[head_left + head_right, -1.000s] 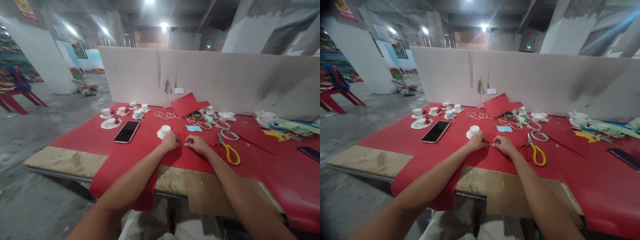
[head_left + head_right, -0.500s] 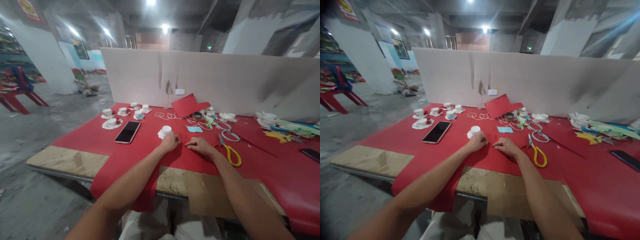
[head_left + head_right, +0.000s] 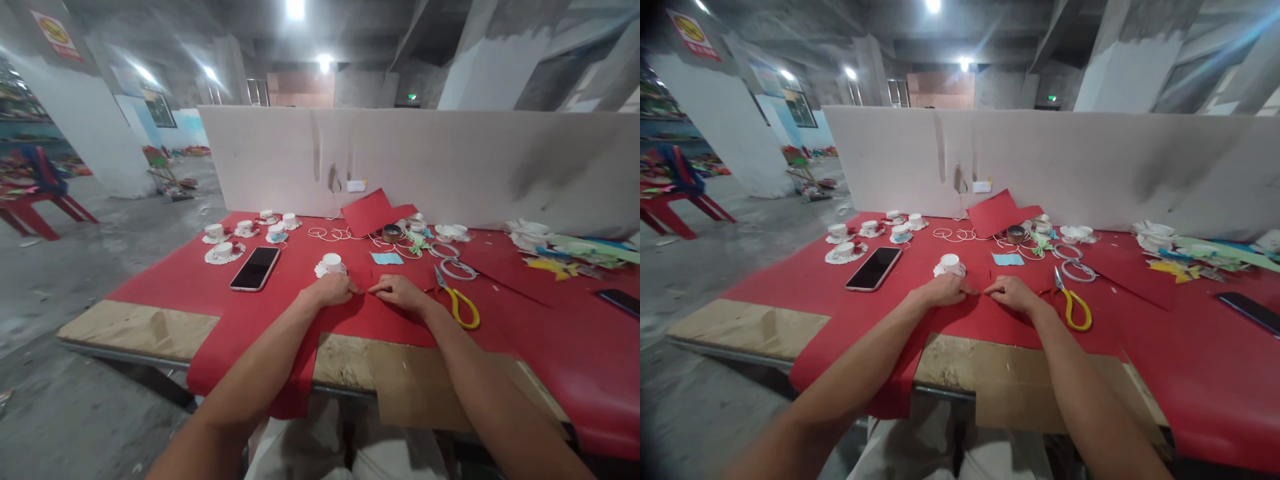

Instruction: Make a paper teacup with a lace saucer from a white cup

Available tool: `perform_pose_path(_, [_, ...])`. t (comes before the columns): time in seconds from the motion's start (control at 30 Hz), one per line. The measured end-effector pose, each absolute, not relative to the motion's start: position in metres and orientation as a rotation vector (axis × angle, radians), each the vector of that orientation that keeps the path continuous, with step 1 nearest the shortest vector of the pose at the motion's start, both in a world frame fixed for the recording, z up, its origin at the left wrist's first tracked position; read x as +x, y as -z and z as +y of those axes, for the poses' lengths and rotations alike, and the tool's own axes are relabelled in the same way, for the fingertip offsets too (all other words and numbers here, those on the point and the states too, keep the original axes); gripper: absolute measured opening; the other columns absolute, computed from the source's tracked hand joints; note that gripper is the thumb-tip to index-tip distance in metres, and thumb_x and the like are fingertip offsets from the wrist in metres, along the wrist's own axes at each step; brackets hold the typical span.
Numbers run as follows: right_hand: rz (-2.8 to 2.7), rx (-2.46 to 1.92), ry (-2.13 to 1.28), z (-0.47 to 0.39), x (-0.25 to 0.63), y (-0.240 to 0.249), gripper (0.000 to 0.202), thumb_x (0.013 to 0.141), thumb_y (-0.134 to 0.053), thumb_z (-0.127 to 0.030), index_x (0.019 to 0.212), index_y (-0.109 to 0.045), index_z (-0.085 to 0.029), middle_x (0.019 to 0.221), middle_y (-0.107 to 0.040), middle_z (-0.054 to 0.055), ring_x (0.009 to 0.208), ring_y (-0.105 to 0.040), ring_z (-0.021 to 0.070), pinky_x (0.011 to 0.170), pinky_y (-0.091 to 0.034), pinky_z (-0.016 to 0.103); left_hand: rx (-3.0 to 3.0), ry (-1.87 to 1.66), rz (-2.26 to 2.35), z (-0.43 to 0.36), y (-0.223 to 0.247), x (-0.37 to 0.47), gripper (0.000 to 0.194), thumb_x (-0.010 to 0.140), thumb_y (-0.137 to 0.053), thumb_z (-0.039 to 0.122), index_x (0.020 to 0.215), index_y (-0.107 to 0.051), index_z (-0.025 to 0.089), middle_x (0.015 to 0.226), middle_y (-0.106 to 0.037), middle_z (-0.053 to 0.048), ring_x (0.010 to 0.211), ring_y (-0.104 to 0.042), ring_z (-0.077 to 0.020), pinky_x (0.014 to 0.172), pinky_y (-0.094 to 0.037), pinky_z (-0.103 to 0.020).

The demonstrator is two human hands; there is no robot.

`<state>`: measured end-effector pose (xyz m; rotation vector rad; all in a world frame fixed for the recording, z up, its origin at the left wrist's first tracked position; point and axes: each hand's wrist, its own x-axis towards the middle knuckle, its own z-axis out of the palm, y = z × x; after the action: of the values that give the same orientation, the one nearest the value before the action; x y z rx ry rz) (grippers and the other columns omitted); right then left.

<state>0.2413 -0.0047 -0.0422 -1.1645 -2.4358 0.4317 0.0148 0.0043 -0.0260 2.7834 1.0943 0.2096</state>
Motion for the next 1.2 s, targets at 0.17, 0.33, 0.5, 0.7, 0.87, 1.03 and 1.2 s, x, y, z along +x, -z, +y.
perform_pose_path(0.17, [-2.265, -1.222, -0.591, -0.009, 0.242, 0.039, 0.024, 0.076, -0.052, -0.023, 0.091, -0.071, -0.018, 0.08, -0.064, 0.005, 0.07, -0.057, 0.0148, 0.063, -0.043, 0.025, 2.735, -0.26, 1.004, 0.008, 0.027, 0.013, 0.041, 0.072, -0.045, 0.012, 0.104, -0.067, 0.026, 0.095, -0.069, -0.005, 0.084, -0.063, -0.0199, 0.071, -0.045, -0.025])
perform_pose_path(0.33, [-2.312, -1.205, -0.624, -0.009, 0.241, 0.04, 0.025, 0.075, -0.058, -0.031, 0.093, -0.072, -0.018, 0.073, -0.058, 0.003, 0.064, -0.053, 0.0137, 0.059, -0.041, 0.024, 2.705, -0.264, 1.037, 0.01, 0.03, 0.014, 0.04, 0.072, -0.046, 0.012, 0.102, -0.067, 0.027, 0.097, -0.069, -0.003, 0.086, -0.063, -0.0191, 0.073, -0.045, -0.025])
perform_pose_path(0.5, [-2.407, -1.171, -0.526, -0.006, 0.242, 0.042, 0.027, 0.079, -0.056, -0.034, 0.093, -0.072, -0.018, 0.069, -0.054, 0.003, 0.065, -0.053, 0.0141, 0.062, -0.04, 0.025, 2.642, -0.333, 1.098, 0.008, 0.028, 0.014, 0.038, 0.07, -0.047, 0.013, 0.098, -0.069, 0.026, 0.092, -0.07, -0.002, 0.081, -0.062, -0.0169, 0.071, -0.045, -0.023])
perform_pose_path(0.7, [-2.371, -1.216, -0.503, -0.006, 0.243, 0.043, 0.028, 0.079, -0.057, -0.036, 0.095, -0.071, -0.017, 0.077, -0.06, 0.005, 0.07, -0.057, 0.0158, 0.067, -0.042, 0.026, 2.682, -0.464, 0.953, 0.011, 0.034, 0.01, 0.034, 0.071, -0.049, 0.014, 0.097, -0.07, 0.02, 0.088, -0.07, -0.004, 0.076, -0.062, -0.0155, 0.071, -0.043, -0.022])
perform_pose_path(0.87, [-2.372, -1.195, -0.362, -0.006, 0.239, 0.046, 0.023, 0.082, -0.053, -0.032, 0.088, -0.071, -0.02, 0.077, -0.062, 0.005, 0.072, -0.057, 0.0166, 0.068, -0.042, 0.027, 2.7, -0.486, 0.963, 0.014, 0.039, 0.013, 0.026, 0.076, -0.051, 0.022, 0.095, -0.07, 0.022, 0.088, -0.07, -0.003, 0.079, -0.06, -0.0151, 0.072, -0.042, -0.022])
perform_pose_path(1.03, [-2.366, -1.185, -0.267, -0.006, 0.236, 0.047, 0.024, 0.085, -0.048, -0.029, 0.084, -0.069, -0.017, 0.08, -0.062, 0.008, 0.076, -0.056, 0.0185, 0.072, -0.042, 0.03, 2.738, -0.574, 1.032, 0.012, 0.045, 0.019, 0.022, 0.078, -0.052, 0.026, 0.09, -0.07, 0.021, 0.086, -0.066, -0.005, 0.082, -0.059, -0.0165, 0.073, -0.041, -0.023])
perform_pose_path(1.2, [-2.351, -1.215, -0.263, -0.006, 0.235, 0.048, 0.023, 0.086, -0.045, -0.026, 0.081, -0.065, -0.016, 0.081, -0.06, 0.009, 0.075, -0.054, 0.0185, 0.072, -0.041, 0.03, 2.72, -0.665, 1.094, 0.012, 0.049, 0.025, 0.021, 0.081, -0.047, 0.024, 0.085, -0.068, 0.019, 0.085, -0.064, -0.006, 0.081, -0.057, -0.0161, 0.07, -0.041, -0.024])
